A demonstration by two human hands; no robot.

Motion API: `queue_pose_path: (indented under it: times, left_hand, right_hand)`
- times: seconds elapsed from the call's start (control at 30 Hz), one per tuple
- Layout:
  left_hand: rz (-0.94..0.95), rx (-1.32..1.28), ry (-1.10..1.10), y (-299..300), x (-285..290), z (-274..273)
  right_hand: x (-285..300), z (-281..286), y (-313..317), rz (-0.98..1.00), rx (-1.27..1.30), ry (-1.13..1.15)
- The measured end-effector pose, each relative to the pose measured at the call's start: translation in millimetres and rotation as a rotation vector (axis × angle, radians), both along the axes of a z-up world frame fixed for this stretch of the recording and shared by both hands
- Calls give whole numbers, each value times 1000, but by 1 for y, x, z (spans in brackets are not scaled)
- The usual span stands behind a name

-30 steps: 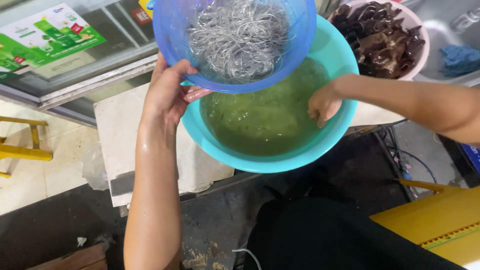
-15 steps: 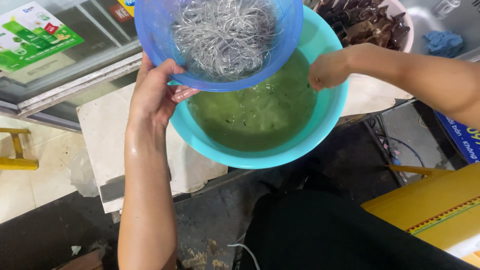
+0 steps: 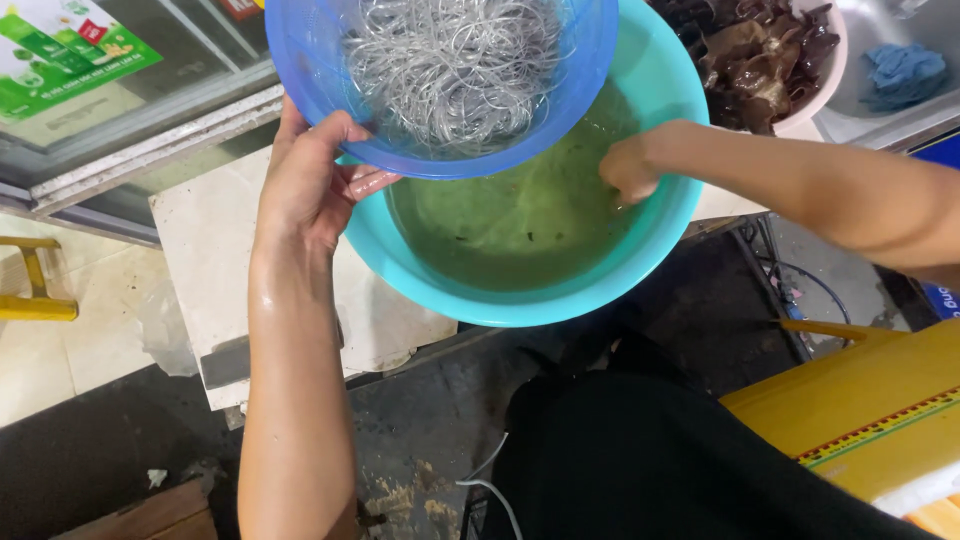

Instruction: Washing and sorting wood ear mushrooms and rinsing glass noodles in a kitchen area.

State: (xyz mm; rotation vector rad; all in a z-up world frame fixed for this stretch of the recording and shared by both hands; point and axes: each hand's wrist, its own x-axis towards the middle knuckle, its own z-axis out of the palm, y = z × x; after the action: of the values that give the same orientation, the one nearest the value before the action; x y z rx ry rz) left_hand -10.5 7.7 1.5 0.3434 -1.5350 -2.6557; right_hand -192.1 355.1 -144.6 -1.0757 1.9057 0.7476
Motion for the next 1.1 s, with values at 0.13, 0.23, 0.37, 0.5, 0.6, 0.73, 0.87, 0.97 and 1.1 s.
queue_pose_path:
  times: [0.13, 0.23, 0.37, 0.5, 0.6, 0.73, 0.87, 0.97, 1.1]
  left_hand:
    - [8, 16, -32, 0, 2, 2]
    - [4, -26, -42, -3, 0, -4]
    - [-40, 17, 7, -3, -7, -7]
    - [-42, -30, -27, 3, -14, -4]
    - [-60, -26, -29, 4, -19, -8]
    - [-54, -28, -70, 9, -21, -5]
    - [-98, 12, -5, 7, -24, -15]
    - [-53, 25, -80, 23, -17, 16]
    - [-64, 41, -32, 18, -19, 1]
  right_hand:
    - [35, 53, 13, 96, 74, -102]
    - [46, 75, 44, -3, -109, -78]
    - [54, 100, 74, 12, -443, -129]
    - [50, 106, 94, 5, -634, -226]
    - [44, 99, 106, 17, -739, -248]
    - [46, 100, 112, 147, -801, -126]
    - [54, 115, 110, 268, -861, -20]
    - [49, 115, 109, 308, -906, -15]
    - [56, 124, 96, 343, -810, 64]
